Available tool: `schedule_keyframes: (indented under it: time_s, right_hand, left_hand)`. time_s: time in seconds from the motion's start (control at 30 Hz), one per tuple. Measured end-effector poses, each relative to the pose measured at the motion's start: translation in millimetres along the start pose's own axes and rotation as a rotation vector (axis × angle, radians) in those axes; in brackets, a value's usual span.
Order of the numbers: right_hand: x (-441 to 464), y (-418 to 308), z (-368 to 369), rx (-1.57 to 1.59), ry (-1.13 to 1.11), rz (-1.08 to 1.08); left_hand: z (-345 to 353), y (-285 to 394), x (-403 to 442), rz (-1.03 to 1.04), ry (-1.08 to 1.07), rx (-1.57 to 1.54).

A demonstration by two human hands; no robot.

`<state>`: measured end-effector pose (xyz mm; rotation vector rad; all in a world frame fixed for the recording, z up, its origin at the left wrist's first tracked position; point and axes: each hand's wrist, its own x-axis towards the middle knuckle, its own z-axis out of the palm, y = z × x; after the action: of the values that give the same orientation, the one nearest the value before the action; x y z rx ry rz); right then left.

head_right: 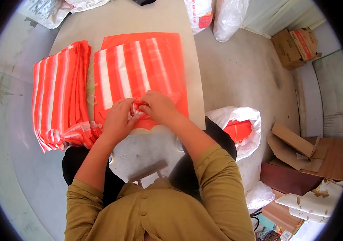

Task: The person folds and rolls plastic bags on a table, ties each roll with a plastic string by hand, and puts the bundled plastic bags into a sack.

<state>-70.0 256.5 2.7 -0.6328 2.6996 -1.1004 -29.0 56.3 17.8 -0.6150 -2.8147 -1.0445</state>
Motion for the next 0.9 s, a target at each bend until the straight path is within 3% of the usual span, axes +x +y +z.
schedule_keyframes:
  time_s: [0.17,0.27,0.37,0.47,0.67,0.9]
  right_hand:
    - [1.3,-7.2,5.2,0.026,0.133,0.067]
    - [-0.1,3.7,10.1,-0.016,0.255,-0.097]
    - [-3.9,18.3,-2.4,-0.255,0.146,-0.474]
    - [-15.2,-4.6,-30.1,-0.185,-0.061,-0.508]
    - [-18.7,7.3,-29.8,-0.391,0.003,-0.502]
    - [-14.3,16.7,-21.2,-0.403,0.039,-0.471]
  left_hand:
    - [6.9,-2.5,-1.6,0.096,-0.010,0.102]
    - [7.4,-8.6,-2.8,0.152,-0.025,0.104]
    - [2.2,-7.3,-3.0,0.139,-0.033,0.072]
    - [5.1,-11.7,-4.1,0.163,0.003,0.104]
    - [8.9,-11.3,-2.9,0.166,0.042,0.180]
    - [2.1,-8.4,-2.2,0.123,0.069,0.225]
